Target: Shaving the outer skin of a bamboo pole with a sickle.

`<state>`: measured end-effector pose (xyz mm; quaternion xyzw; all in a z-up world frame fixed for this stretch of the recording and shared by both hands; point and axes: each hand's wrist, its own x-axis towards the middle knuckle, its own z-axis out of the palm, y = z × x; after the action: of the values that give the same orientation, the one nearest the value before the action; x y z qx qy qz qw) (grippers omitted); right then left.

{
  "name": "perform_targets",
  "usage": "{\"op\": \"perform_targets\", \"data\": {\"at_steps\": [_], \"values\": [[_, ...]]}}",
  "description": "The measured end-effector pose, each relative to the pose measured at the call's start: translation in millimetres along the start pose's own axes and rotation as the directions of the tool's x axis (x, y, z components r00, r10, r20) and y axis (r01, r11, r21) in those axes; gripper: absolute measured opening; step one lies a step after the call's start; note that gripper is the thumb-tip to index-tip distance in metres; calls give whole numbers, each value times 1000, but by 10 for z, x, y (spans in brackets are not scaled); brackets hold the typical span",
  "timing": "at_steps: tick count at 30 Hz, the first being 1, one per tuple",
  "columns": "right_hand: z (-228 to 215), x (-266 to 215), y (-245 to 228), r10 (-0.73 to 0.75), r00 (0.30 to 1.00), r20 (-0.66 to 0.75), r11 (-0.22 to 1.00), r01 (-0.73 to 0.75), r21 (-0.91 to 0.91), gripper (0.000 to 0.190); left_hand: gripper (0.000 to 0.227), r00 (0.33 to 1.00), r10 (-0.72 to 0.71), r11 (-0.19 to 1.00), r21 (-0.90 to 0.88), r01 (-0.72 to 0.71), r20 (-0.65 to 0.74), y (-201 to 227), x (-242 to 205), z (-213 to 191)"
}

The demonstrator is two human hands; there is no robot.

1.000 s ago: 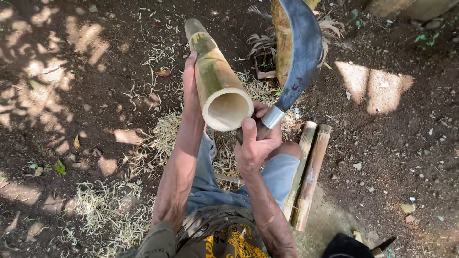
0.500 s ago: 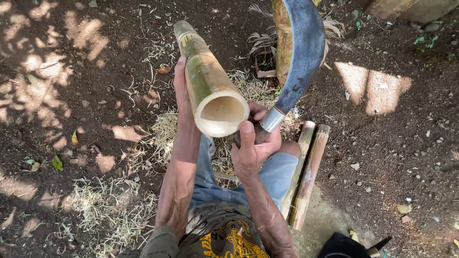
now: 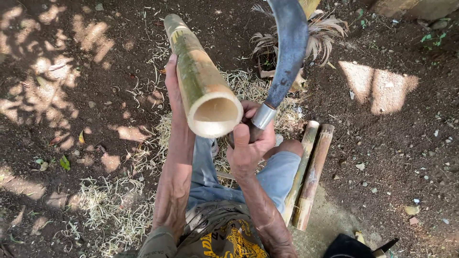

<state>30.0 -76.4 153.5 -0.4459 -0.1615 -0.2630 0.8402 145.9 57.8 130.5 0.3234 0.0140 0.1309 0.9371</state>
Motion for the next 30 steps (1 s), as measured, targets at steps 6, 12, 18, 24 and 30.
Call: {"op": "perform_targets", "data": {"at_steps": [6,12,18,24,30], "values": [[-345,-76,-89,84,996,15,936,-74,-343,33,64,999,-7,990,139,12,-35,59,-291,167],[-1284,-330,-190,23,1000,17,917,-14,-400,31,65,998,50,997,58,-51,25,-26,-92,-145],[-2324,-717,-179,164,986,-24,694,-132,-708,31,65,998,52,998,-21,-53,-25,261,693,-823],[-2890,-622,96,360,817,-450,282,-556,-782,29,64,924,383,889,272,-369,0,46,571,-942],[-2281,-119,-8,204,922,-328,713,-370,-595,21,59,911,400,812,421,-405,103,-101,271,-559]]}}
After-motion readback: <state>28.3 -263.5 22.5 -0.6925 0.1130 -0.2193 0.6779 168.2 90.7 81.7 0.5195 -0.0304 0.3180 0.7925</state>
